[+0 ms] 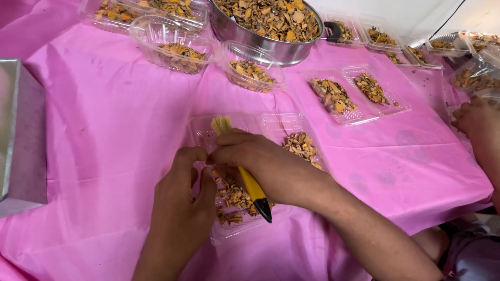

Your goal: Sorting and cleaning dried tea leaves or plant material using a brush and fingers in plastic containers.

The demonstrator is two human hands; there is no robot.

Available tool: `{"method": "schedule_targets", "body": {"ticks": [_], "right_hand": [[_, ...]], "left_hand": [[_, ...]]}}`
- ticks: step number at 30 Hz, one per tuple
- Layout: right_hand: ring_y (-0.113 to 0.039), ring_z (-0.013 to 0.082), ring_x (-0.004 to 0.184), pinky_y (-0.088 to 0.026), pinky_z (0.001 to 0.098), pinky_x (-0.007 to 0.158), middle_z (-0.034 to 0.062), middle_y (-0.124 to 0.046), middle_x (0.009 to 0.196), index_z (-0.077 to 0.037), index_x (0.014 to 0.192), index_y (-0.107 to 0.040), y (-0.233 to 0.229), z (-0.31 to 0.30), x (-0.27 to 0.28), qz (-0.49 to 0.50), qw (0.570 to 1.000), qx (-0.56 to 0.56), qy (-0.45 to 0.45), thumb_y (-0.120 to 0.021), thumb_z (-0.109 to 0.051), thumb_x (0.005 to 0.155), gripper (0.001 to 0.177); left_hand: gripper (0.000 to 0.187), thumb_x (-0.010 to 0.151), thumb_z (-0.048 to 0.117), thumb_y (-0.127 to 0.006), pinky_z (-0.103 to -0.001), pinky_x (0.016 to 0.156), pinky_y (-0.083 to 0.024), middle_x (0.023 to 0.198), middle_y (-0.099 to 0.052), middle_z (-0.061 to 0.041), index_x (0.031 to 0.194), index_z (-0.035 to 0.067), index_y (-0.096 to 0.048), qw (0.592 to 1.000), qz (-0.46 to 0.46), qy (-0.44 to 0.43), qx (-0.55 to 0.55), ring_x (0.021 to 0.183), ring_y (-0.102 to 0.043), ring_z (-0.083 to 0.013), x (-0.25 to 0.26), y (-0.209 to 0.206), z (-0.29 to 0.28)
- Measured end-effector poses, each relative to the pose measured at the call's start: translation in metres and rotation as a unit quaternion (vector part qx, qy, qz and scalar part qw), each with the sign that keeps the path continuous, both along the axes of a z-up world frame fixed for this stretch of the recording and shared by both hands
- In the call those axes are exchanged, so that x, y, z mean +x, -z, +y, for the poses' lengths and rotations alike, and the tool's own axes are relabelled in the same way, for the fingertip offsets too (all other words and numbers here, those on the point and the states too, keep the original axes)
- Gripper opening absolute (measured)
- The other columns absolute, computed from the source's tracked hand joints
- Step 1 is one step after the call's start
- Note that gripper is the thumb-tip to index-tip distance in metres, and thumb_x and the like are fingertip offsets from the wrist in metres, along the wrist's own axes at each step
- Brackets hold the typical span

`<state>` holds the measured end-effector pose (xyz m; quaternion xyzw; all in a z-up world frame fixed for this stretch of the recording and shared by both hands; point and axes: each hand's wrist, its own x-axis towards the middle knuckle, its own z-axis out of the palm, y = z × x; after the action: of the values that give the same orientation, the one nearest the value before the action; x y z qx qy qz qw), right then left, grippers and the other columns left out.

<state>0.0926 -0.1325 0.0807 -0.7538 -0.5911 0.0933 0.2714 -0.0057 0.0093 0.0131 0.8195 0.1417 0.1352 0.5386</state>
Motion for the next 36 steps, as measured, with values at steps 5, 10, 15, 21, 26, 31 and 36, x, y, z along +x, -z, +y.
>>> {"method": "schedule_targets", "body": {"ticks": [5, 10, 15, 21, 26, 31, 36], "right_hand": [[-0.06, 0.0246, 0.091, -0.047, 0.0343, 0.076, 0.0068, -0.059, 0.097, -0.007, 0.092, -0.065, 0.004, 0.003, -0.006, 0.009, 0.999, -0.03, 0.009, -0.06, 0.0, 0.085, 0.011], [-0.055, 0.0226, 0.091, -0.045, 0.0337, 0.074, 0.0059, -0.053, 0.094, -0.008, 0.091, -0.062, 0.008, 0.0, -0.003, -0.006, 1.0, -0.017, 0.024, -0.062, 0.006, 0.084, 0.016], [-0.057, 0.0152, 0.081, -0.044, 0.0258, 0.065, 0.003, -0.054, 0.087, -0.01, 0.092, -0.071, 0.0, -0.015, -0.009, 0.051, 0.988, 0.115, 0.09, -0.068, -0.006, 0.095, 0.006], [-0.058, 0.0108, 0.076, -0.047, 0.0228, 0.073, 0.004, -0.069, 0.083, -0.009, 0.095, -0.077, 0.015, -0.034, -0.02, 0.199, 0.931, 0.263, 0.159, -0.079, -0.006, 0.088, 0.008], [-0.059, 0.0105, 0.076, -0.046, 0.0227, 0.071, 0.0038, -0.068, 0.084, -0.011, 0.099, -0.077, 0.015, -0.04, -0.028, 0.218, 0.916, 0.298, 0.157, -0.077, -0.008, 0.09, 0.009], [-0.047, 0.0104, 0.067, -0.035, 0.0244, 0.064, -0.0014, -0.049, 0.073, -0.014, 0.102, -0.078, 0.018, -0.054, -0.029, 0.165, 0.927, 0.297, 0.158, -0.075, -0.013, 0.093, 0.009], [-0.055, 0.0103, 0.068, -0.044, 0.0236, 0.064, 0.002, -0.06, 0.079, -0.012, 0.103, -0.076, 0.015, -0.051, -0.037, 0.169, 0.926, 0.296, 0.163, -0.076, -0.008, 0.092, 0.011]], "left_hand": [[0.017, 0.097, 0.021, -0.051, -0.037, 0.068, -0.05, 0.081, -0.068, -0.004, 0.114, 0.017, -0.056, 0.999, 0.035, 0.031, -0.026, 0.072, -0.064, -0.0191, 0.001, -0.004, 0.003], [0.011, 0.098, 0.018, -0.053, -0.035, 0.063, -0.043, 0.068, -0.052, -0.003, 0.109, 0.016, -0.054, 0.998, 0.031, 0.039, -0.04, 0.064, -0.051, -0.0173, -0.002, -0.007, 0.005], [0.017, 0.09, 0.013, -0.057, -0.037, 0.083, -0.05, 0.103, -0.068, -0.002, 0.105, 0.012, -0.063, 0.989, -0.132, 0.022, 0.055, 0.094, -0.066, -0.0203, 0.0, 0.009, 0.005], [0.016, 0.089, 0.014, -0.065, -0.033, 0.072, -0.05, 0.088, -0.066, -0.001, 0.101, 0.02, -0.074, 0.987, -0.135, 0.046, 0.075, 0.079, -0.067, -0.0163, -0.008, 0.0, -0.007], [0.012, 0.09, 0.011, -0.065, -0.029, 0.066, -0.052, 0.083, -0.07, 0.002, 0.096, 0.018, -0.074, 0.984, -0.151, 0.072, 0.054, 0.072, -0.067, -0.0123, -0.009, -0.008, -0.017], [0.014, 0.09, 0.002, -0.065, -0.024, 0.068, -0.057, 0.089, -0.072, -0.001, 0.099, 0.009, -0.074, 0.974, -0.194, 0.107, -0.05, 0.078, -0.068, -0.0093, -0.011, -0.012, -0.027], [0.013, 0.089, 0.0, -0.067, -0.021, 0.055, -0.055, 0.075, -0.07, 0.001, 0.093, 0.01, -0.074, 0.981, -0.144, 0.109, -0.07, 0.061, -0.063, -0.0054, -0.014, -0.013, -0.024]]}}
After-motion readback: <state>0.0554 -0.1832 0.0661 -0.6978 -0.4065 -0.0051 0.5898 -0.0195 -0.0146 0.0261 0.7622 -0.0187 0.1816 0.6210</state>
